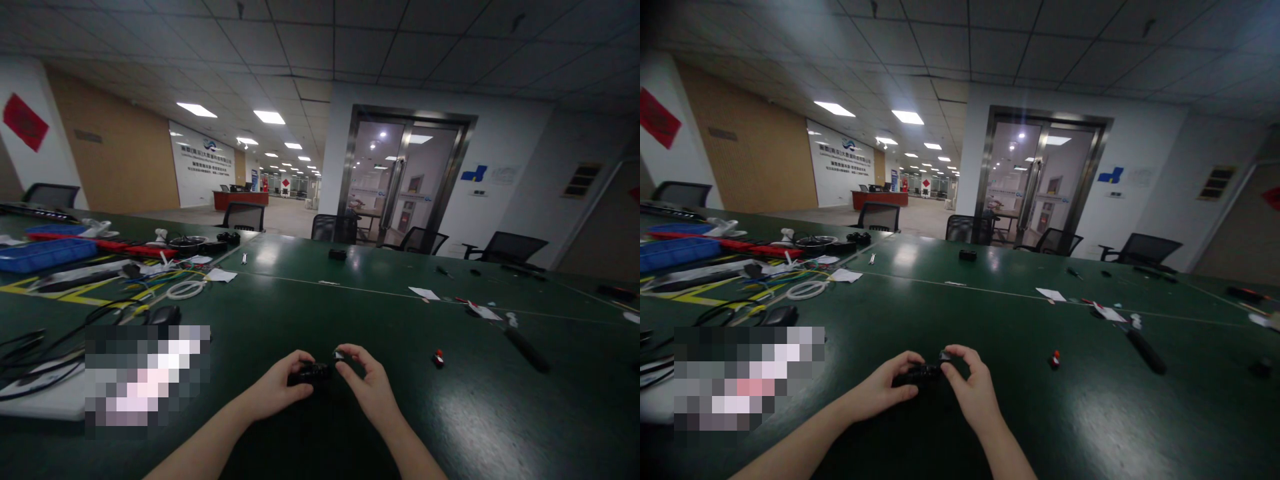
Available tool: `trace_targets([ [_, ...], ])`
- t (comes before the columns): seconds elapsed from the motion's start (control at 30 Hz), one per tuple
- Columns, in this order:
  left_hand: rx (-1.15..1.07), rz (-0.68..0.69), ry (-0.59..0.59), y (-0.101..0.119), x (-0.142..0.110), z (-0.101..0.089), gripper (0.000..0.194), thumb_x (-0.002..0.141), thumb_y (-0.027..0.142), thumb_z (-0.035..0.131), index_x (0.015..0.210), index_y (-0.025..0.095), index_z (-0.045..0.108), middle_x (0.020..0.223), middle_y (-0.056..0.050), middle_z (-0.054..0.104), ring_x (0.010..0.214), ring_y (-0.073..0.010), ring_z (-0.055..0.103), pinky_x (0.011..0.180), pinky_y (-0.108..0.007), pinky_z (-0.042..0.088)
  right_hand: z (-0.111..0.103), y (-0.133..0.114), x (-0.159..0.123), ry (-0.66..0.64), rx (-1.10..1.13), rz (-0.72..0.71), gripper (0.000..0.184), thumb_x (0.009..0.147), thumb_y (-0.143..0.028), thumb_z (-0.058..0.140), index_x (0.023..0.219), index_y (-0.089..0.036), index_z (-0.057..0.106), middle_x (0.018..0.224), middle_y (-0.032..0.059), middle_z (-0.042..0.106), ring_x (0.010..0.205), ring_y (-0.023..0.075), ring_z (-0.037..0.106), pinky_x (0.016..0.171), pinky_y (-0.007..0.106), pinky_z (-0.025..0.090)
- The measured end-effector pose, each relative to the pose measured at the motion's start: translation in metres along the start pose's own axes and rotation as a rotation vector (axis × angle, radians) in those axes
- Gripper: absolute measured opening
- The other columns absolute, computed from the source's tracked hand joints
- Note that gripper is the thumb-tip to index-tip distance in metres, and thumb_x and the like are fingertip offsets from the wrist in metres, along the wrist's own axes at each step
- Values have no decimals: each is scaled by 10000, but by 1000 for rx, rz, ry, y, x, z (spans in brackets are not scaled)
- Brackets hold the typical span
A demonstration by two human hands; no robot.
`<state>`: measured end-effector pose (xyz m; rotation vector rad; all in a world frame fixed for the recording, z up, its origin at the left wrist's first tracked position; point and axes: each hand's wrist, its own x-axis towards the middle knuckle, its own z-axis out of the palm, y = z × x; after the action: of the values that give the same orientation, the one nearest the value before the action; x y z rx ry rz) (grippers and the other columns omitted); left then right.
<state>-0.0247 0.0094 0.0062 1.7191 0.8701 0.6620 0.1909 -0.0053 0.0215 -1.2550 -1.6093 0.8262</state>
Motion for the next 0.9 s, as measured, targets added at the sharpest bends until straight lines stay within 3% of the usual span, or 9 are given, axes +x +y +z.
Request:
trace_targets([
  [0.23,-26,15,-4,1,-1,0,346,793,205,580,1111,209,444,1017,-23,595,916,-180,565,774,-285,429,-5,2,2,118,36,-39,294,759,-377,589,1022,-246,612,1042,33,647,1031,227,557,948,438,371],
  [0.47,-8,22,2,0,-1,-1,367,792,201,573,1133,216,437,1027,-24,598,928,-179,562,798,-287,418,-7,15,8,220,94,-83,378,741,-399,611,1081,-238,575,1026,49,646,990,223,579,888,409,416],
  [0.9,29,36,36,-4,-1,-1,411,770,170,576,1150,227,430,1051,-25,574,967,-196,552,846,-321,409,-8,19,8,346,133,-57,395,737,-410,612,1078,-219,556,1034,61,628,973,221,574,870,404,436],
])
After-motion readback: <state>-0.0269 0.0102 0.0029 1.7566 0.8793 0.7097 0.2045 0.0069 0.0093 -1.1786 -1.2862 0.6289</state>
